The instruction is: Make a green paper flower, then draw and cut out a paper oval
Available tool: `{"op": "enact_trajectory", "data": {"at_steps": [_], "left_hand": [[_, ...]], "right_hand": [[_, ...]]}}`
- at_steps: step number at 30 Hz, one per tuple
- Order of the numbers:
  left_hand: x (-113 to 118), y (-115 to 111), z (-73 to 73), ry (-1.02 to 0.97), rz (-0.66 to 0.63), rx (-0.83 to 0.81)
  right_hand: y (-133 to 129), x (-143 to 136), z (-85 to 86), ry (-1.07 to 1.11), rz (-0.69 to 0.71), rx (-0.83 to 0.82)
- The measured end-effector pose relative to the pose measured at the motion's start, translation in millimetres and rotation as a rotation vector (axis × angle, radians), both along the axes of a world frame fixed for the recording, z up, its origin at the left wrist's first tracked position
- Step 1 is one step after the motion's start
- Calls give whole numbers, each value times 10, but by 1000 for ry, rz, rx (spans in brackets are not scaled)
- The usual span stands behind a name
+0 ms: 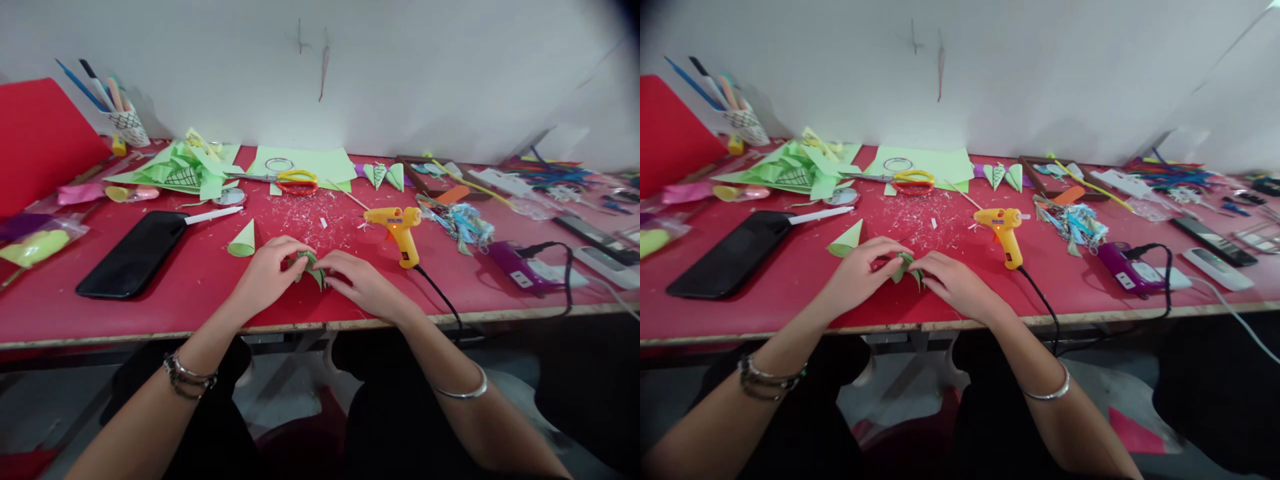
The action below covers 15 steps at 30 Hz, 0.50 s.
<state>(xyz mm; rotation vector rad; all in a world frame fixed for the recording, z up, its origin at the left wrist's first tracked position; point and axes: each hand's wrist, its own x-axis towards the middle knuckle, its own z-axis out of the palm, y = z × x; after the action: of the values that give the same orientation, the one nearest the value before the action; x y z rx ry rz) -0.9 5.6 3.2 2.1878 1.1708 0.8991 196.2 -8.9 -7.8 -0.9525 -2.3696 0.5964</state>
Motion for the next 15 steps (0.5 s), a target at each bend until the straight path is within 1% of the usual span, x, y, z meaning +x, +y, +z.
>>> {"op": "enact_trajectory", "data": {"at_steps": [4,7,10,15], "left_hand": [[5,-4,-2,0,-3,0],[7,-10,5,-7,2,-17],[4,-15,15,-9,5,-29],[-7,-19,24,1,14,-27]], "right_hand": [[-3,-31,-16,-21,-28,40],[-13,-65,-28,-93,-79,105],[-17,-88,-43,-162,-101,155],[-10,-97,-57,-172,-112,171]]}}
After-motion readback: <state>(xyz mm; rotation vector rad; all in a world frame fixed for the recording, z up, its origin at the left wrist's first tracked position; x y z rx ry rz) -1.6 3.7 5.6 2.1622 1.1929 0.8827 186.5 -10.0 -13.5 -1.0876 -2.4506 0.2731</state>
